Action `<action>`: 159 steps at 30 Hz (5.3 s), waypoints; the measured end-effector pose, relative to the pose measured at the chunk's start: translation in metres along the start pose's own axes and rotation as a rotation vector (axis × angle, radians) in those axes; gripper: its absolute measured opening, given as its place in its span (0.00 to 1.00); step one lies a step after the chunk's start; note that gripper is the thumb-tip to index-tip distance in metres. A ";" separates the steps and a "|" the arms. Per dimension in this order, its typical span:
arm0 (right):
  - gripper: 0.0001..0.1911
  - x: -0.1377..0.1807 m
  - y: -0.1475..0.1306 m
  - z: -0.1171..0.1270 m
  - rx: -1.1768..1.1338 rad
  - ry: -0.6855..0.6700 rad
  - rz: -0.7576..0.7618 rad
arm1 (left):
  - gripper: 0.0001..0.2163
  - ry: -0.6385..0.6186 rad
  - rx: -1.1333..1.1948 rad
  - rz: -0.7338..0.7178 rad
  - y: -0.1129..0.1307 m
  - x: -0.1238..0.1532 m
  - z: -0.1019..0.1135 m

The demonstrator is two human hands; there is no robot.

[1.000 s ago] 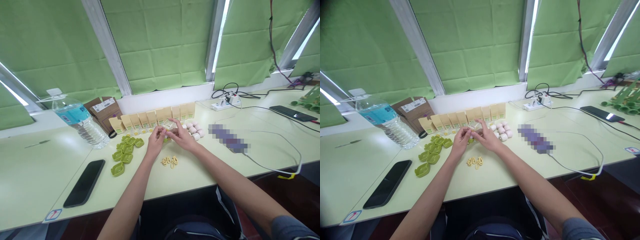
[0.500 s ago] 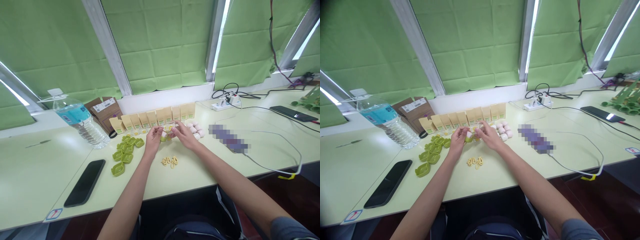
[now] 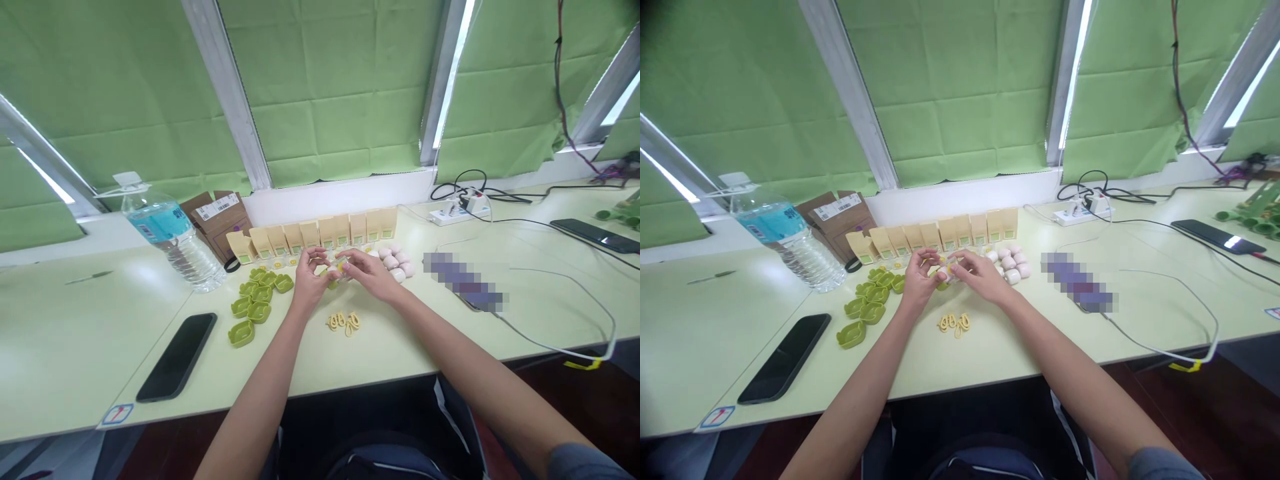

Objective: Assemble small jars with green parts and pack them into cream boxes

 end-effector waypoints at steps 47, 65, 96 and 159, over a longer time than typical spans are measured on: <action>0.28 0.002 0.003 -0.018 0.261 -0.143 0.082 | 0.23 -0.015 -0.262 -0.095 0.003 0.010 -0.003; 0.22 -0.002 0.000 -0.002 0.257 0.137 0.148 | 0.14 -0.138 -0.194 0.070 0.000 0.016 -0.008; 0.26 -0.003 0.006 -0.003 0.234 0.091 0.138 | 0.18 -0.047 -0.064 0.100 -0.011 0.008 -0.004; 0.27 -0.001 -0.001 -0.005 0.295 0.089 0.205 | 0.13 -0.120 -0.150 0.040 -0.002 0.016 -0.009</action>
Point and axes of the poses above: each hand's wrist, its own x-axis away from the middle knuckle, its own z-axis out of the back of the hand, y = z × x, the point moved 3 cm from there along -x, towards the middle knuckle, and after that the axes turned 4 degrees about x, right-handed, at the moved point
